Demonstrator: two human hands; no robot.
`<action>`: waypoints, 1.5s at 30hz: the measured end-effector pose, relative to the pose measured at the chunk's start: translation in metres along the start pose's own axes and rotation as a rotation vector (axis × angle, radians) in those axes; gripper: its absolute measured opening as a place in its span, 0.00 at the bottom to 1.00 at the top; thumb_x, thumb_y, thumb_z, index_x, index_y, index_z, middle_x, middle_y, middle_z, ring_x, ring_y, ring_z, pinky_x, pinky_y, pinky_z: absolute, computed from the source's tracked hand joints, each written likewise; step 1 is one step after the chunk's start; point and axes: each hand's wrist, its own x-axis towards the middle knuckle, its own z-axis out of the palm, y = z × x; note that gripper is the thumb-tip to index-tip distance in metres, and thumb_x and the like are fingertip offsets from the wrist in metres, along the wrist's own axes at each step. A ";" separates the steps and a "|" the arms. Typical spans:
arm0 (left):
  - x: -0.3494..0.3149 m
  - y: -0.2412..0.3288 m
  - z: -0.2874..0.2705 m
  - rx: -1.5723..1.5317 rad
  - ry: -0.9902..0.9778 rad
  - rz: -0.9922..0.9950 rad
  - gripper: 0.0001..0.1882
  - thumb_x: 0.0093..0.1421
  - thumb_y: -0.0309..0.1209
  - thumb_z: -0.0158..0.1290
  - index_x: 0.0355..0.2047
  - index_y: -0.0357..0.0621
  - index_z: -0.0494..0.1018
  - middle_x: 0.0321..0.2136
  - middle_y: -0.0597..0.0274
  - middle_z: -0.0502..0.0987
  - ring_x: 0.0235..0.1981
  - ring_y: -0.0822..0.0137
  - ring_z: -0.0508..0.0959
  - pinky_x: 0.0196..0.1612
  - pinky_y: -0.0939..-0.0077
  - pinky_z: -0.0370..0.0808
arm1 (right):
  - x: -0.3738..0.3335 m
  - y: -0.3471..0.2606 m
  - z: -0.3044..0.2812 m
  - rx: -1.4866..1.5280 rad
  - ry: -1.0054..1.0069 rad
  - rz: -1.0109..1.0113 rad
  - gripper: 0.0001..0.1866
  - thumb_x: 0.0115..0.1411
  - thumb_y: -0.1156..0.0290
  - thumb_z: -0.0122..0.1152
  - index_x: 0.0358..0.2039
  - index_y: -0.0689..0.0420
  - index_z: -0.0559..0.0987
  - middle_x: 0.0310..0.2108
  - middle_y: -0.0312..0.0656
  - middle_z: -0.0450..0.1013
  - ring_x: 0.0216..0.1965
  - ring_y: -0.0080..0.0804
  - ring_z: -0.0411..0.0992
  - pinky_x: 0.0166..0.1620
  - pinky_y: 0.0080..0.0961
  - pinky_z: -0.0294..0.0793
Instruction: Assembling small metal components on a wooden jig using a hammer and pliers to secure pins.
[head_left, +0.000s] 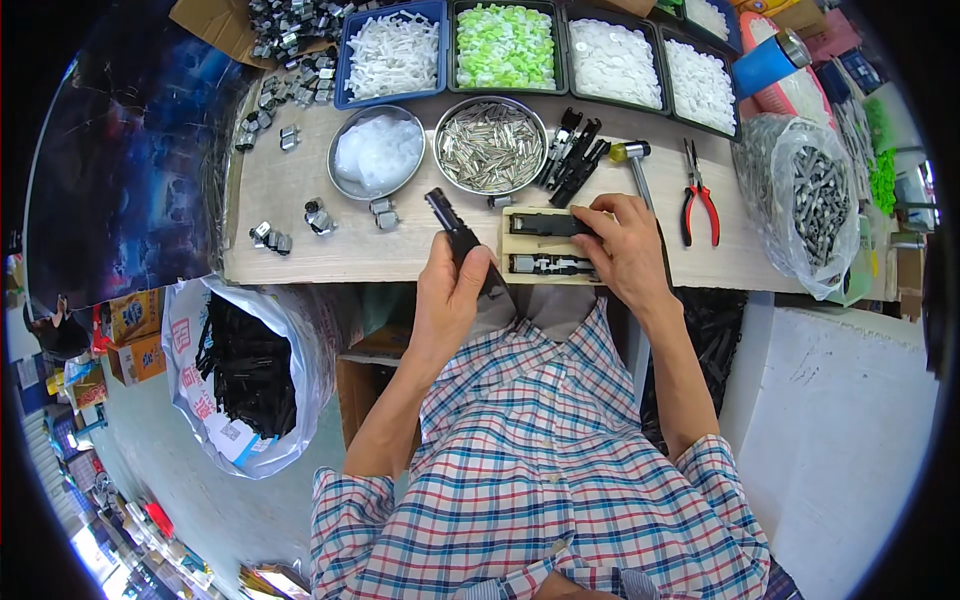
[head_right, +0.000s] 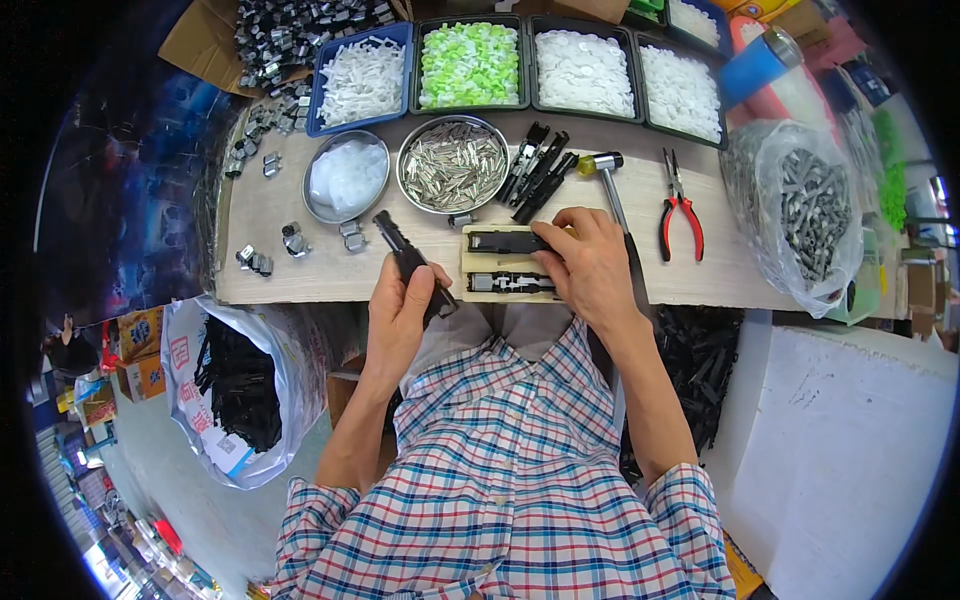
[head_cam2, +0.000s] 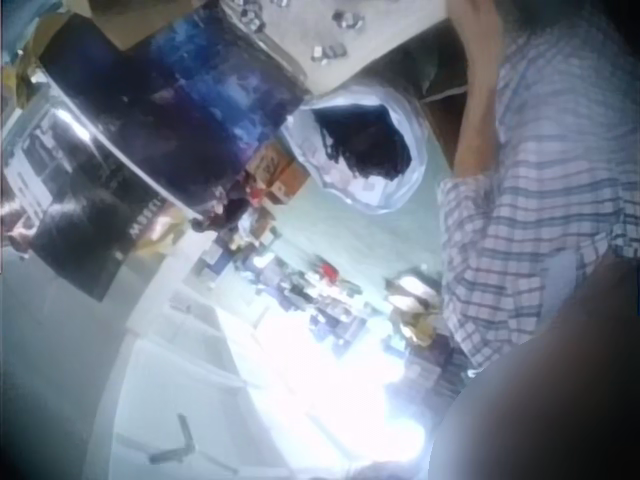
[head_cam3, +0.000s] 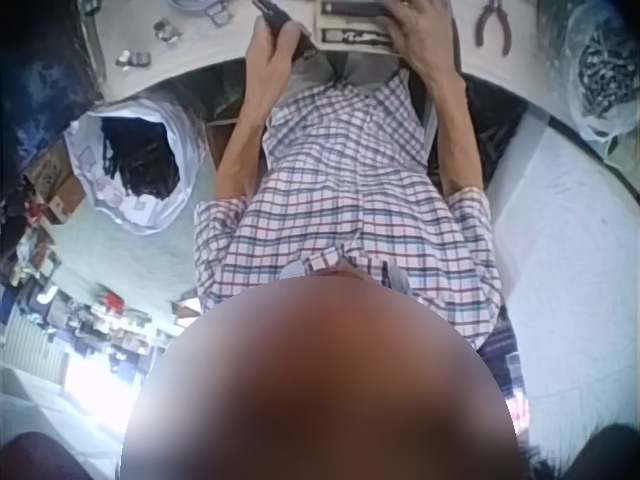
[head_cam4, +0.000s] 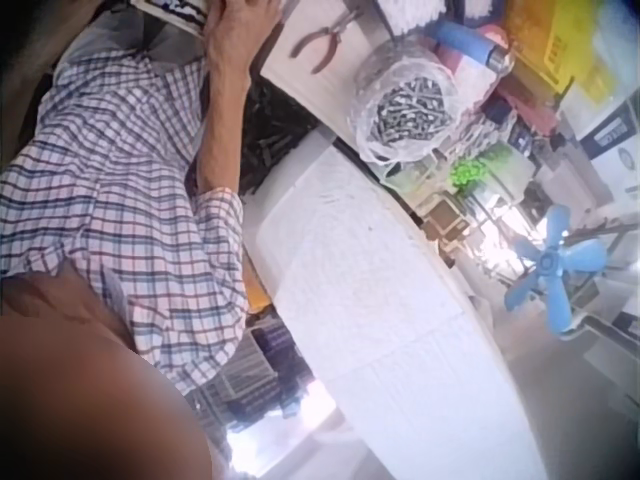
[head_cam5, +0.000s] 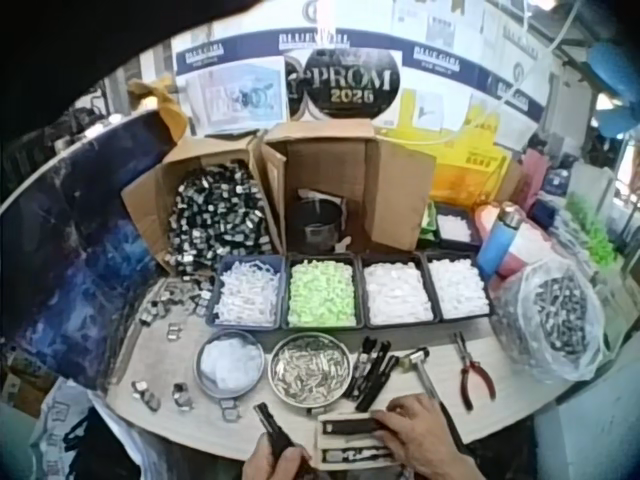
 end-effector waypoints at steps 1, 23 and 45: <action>0.000 0.001 -0.001 -0.043 -0.057 -0.021 0.10 0.74 0.33 0.47 0.45 0.38 0.69 0.36 0.65 0.76 0.35 0.79 0.71 0.42 0.83 0.71 | 0.001 -0.001 0.000 -0.003 -0.014 0.007 0.18 0.55 0.71 0.70 0.48 0.56 0.83 0.44 0.45 0.74 0.48 0.44 0.71 0.53 0.38 0.70; 0.028 0.031 -0.003 0.440 -0.364 -0.008 0.12 0.69 0.34 0.51 0.41 0.35 0.72 0.29 0.48 0.78 0.28 0.54 0.79 0.33 0.65 0.74 | -0.052 -0.009 -0.020 0.257 -0.018 -0.174 0.21 0.49 0.71 0.73 0.45 0.58 0.81 0.39 0.43 0.74 0.42 0.43 0.72 0.45 0.38 0.73; 0.088 -0.041 -0.007 0.821 0.085 0.704 0.09 0.56 0.19 0.58 0.37 0.37 0.72 0.31 0.53 0.75 0.34 0.51 0.75 0.38 0.60 0.73 | -0.027 -0.007 0.002 0.029 -0.040 -0.018 0.19 0.50 0.74 0.71 0.45 0.56 0.82 0.41 0.43 0.73 0.45 0.43 0.71 0.48 0.39 0.70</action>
